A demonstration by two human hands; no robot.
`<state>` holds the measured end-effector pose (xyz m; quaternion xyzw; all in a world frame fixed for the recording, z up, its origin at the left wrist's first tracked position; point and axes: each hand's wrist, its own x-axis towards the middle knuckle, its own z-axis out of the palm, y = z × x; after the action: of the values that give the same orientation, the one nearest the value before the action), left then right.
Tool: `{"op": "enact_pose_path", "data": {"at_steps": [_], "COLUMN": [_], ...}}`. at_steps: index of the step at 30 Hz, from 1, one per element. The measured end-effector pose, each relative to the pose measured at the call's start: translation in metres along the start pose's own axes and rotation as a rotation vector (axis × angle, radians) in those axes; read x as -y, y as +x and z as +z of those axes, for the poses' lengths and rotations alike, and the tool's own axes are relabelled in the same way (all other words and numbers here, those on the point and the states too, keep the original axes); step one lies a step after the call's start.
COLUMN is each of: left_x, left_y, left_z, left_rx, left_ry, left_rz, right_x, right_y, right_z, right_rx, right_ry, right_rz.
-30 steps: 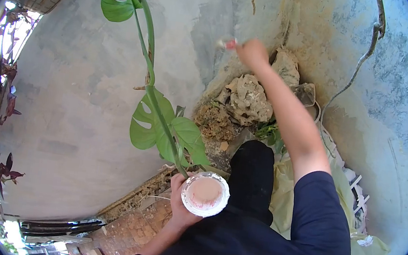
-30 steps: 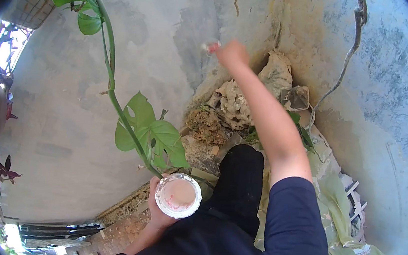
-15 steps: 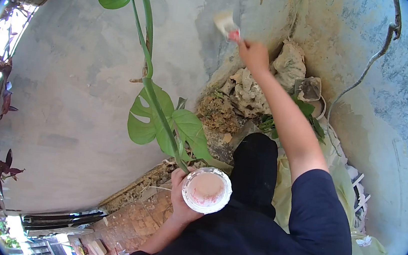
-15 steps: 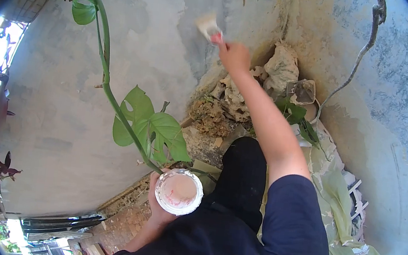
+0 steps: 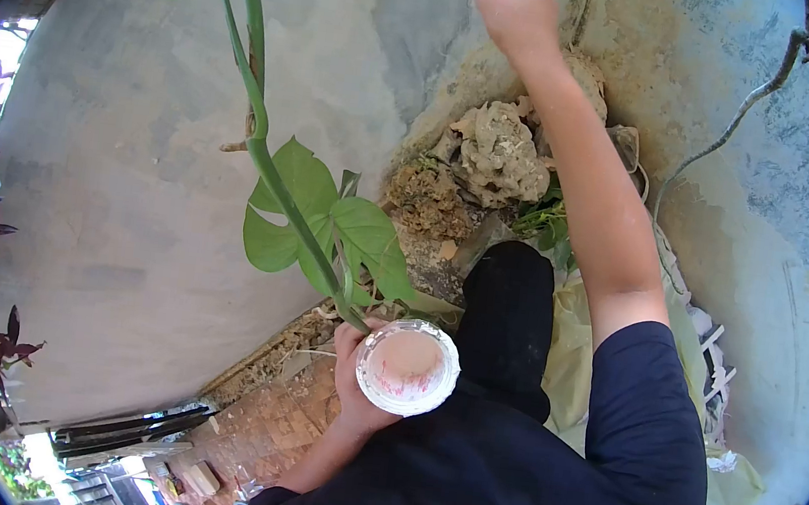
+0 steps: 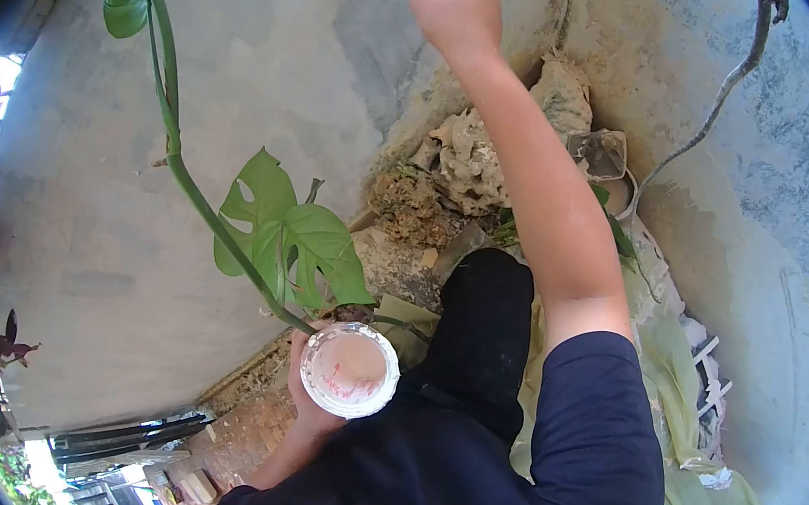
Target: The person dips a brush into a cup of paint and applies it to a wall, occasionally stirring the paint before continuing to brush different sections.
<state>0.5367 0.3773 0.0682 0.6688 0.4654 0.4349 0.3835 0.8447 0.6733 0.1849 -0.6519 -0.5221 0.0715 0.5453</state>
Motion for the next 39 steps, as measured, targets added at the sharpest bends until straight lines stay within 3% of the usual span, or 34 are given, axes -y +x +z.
{"op": "enact_pose_path", "data": {"at_steps": [2, 5, 9, 13, 14, 17, 21, 23, 25, 28, 31, 34, 36, 39], "left_x": [0.0, -0.003, -0.003, -0.003, -0.004, -0.004, -0.001, 0.0, -0.001, -0.002, -0.001, -0.005, -0.006, -0.008], "left_y": [0.001, 0.004, 0.005, 0.005, 0.004, 0.005, 0.002, 0.002, 0.003, 0.006, 0.008, 0.01, 0.012, 0.012], "left_z": [0.001, 0.0, 0.0, 0.001, 0.0, -0.001, -0.001, -0.001, -0.001, -0.001, -0.001, 0.0, -0.002, -0.002], "left_rx": [-0.004, 0.016, 0.014, 0.006, 0.011, 0.037, 0.023, 0.014, 0.021, 0.022, 0.007, -0.005, 0.012, 0.022], "left_ry": [0.008, 0.059, 0.06, 0.068, 0.067, 0.05, 0.04, 0.046, 0.064, 0.075, 0.105, 0.089, 0.123, 0.155], "left_rz": [0.015, 0.036, 0.018, -0.005, -0.007, -0.001, 0.0, 0.01, 0.015, 0.031, 0.085, 0.075, 0.096, 0.103], "right_x": [0.029, 0.008, -0.076, -0.149, -0.162, -0.168, -0.096, -0.055, -0.016, -0.007, -0.02, -0.06, -0.099, -0.138], "right_y": [-0.005, -0.015, -0.06, -0.119, -0.128, -0.133, -0.065, -0.041, -0.035, -0.031, -0.042, -0.08, -0.113, -0.15], "right_z": [-0.007, 0.007, 0.081, 0.112, 0.12, 0.125, 0.096, 0.065, 0.027, 0.02, 0.046, 0.09, 0.119, 0.127], "right_rx": [-0.212, -0.064, 0.014, 0.357, 0.36, 0.358, 0.417, 0.35, 0.199, -0.013, -0.136, 0.071, 0.015, 0.273], "right_ry": [0.233, 0.157, -0.023, -0.306, -0.352, -0.411, -0.332, -0.198, -0.119, 0.145, 0.178, 0.108, 0.055, -0.198], "right_rz": [-0.048, -0.085, 0.04, 0.285, 0.319, 0.371, 0.33, 0.305, 0.146, 0.01, -0.107, 0.094, 0.077, 0.258]}}
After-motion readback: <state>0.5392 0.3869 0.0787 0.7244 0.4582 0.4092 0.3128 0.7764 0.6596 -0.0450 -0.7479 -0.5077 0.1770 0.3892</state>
